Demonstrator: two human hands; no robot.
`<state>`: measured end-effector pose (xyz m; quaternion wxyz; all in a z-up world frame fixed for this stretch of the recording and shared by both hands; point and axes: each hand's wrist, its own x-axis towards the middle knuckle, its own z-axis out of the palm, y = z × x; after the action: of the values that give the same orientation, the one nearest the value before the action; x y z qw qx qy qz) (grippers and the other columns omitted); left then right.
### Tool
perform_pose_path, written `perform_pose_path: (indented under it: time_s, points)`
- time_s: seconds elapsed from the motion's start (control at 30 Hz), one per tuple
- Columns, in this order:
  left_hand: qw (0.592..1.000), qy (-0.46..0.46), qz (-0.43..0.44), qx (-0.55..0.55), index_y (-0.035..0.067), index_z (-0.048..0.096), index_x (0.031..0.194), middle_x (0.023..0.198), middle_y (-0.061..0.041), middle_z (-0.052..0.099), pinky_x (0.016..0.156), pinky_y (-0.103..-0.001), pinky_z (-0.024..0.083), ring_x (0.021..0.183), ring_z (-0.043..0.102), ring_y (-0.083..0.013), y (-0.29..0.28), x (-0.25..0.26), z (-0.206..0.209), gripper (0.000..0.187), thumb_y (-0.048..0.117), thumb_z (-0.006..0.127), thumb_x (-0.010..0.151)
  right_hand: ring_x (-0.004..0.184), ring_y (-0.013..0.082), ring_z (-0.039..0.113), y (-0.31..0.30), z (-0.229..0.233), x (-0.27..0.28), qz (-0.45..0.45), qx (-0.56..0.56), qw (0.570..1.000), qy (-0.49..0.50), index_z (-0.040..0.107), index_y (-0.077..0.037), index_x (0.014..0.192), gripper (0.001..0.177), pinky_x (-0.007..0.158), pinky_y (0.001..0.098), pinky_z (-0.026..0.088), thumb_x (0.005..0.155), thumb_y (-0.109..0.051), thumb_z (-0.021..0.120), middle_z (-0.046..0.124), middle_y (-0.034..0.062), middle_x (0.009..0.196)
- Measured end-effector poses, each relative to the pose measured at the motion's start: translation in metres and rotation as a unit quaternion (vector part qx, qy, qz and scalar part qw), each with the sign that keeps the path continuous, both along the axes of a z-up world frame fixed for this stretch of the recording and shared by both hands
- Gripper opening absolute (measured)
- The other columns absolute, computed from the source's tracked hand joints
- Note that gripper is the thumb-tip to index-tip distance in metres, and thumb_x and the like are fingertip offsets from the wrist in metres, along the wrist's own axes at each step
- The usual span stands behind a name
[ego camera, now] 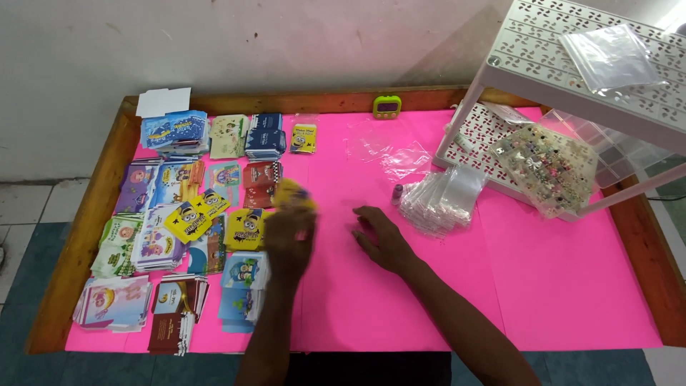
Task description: Picking up small decorative cards, folding them, and placing them into individual small plastic bags.
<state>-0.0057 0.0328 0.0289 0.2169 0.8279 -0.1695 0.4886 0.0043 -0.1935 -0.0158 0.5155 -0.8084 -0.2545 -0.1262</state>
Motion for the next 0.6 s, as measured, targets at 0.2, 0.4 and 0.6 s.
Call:
perform_pose_path:
  time_s: [0.2, 0.4, 0.6]
  points:
    - [0.968, 0.158, -0.147, 0.126, 0.02, 0.073, 0.093, 0.086, 0.0, 0.072, 0.075, -0.037, 0.055, 0.083, 0.073, -0.0204, -0.046, -0.006, -0.037, 0.014, 0.033, 0.071, 0.097, 0.124, 0.0365, 0.058, -0.015, -0.032, 0.012, -0.002, -0.108, 0.993, -0.057, 0.066, -0.01, 0.134, 0.05, 0.103, 0.0459, 0.051, 0.091, -0.034, 0.076, 0.054, 0.019, 0.14]
    - [0.982, 0.123, -0.145, -0.004, 0.015, 0.071, 0.097, 0.09, -0.005, 0.073, 0.082, -0.037, 0.053, 0.086, 0.07, -0.0245, -0.032, -0.001, -0.009, 0.016, 0.03, 0.067, 0.099, 0.101, 0.0289, 0.064, -0.017, -0.02, 0.01, 0.025, -0.059, 0.997, -0.03, 0.076, -0.017, 0.102, 0.013, 0.085, 0.0413, 0.046, 0.096, -0.027, 0.073, 0.071, 0.0071, 0.103]
    - [0.995, 0.045, -0.088, -0.007, 0.016, 0.068, 0.114, 0.113, -0.006, 0.065, 0.086, -0.039, 0.054, 0.105, 0.066, -0.0253, -0.019, 0.008, -0.02, 0.017, 0.021, 0.07, 0.098, 0.075, 0.0143, 0.063, -0.008, -0.014, -0.003, -0.051, 0.078, 0.968, 0.234, 0.054, -0.017, 0.143, 0.061, 0.073, 0.03, 0.048, 0.089, -0.027, 0.081, 0.077, 0.0032, 0.086]
